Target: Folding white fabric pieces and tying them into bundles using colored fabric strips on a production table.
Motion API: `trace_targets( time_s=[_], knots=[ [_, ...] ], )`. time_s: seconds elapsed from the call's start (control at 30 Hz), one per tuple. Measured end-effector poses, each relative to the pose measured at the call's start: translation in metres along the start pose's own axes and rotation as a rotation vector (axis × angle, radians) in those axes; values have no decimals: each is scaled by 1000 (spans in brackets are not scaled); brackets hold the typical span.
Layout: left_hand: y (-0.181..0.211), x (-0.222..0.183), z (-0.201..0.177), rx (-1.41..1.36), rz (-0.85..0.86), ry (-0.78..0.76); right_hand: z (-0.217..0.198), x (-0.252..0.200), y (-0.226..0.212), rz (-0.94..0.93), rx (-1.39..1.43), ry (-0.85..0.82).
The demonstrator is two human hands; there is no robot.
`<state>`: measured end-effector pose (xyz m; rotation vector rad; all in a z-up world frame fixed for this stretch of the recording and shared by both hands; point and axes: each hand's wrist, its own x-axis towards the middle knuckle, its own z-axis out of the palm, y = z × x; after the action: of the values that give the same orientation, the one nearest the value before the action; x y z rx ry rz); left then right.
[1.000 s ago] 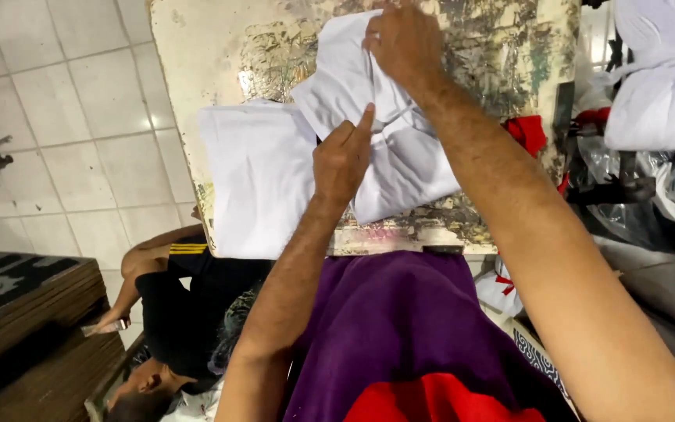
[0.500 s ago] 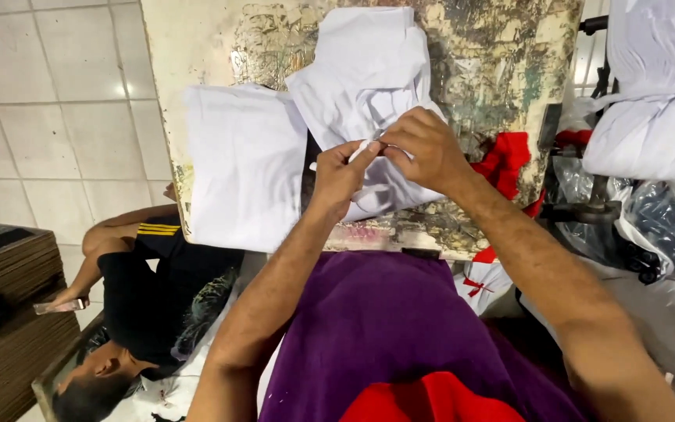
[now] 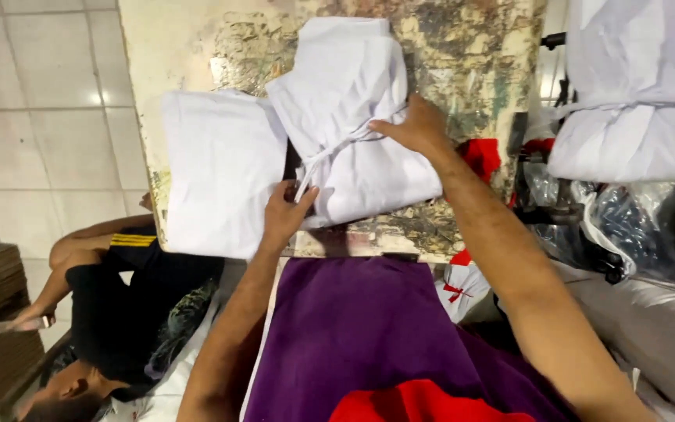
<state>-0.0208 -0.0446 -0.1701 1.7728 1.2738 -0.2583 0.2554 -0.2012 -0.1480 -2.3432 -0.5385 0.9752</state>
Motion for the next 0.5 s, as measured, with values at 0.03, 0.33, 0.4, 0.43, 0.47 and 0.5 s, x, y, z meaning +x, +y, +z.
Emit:
trace_targets(
  time_s=[0.03,0.33,0.4,0.43,0.47,0.5],
  knots=[
    [-1,-4,3,-88,-31,-59,-3,0,-10,-42,29,-63],
    [8,-31,4,-401,187,-16,-14,-77,-63,-349,142,31],
    [12,-56,-11,-362,145,-79,-59,-117,-55,-365,195,44],
    [16,-67,-20,-225,259,-159,-91,-138,-48,-400,241,94],
    [19,-77,-29,-87,370,-239,-123,-158,-41,-433,286,144],
    [6,-81,-30,-88,357,-233,-154,-167,-10,-434,289,130]
  ],
)
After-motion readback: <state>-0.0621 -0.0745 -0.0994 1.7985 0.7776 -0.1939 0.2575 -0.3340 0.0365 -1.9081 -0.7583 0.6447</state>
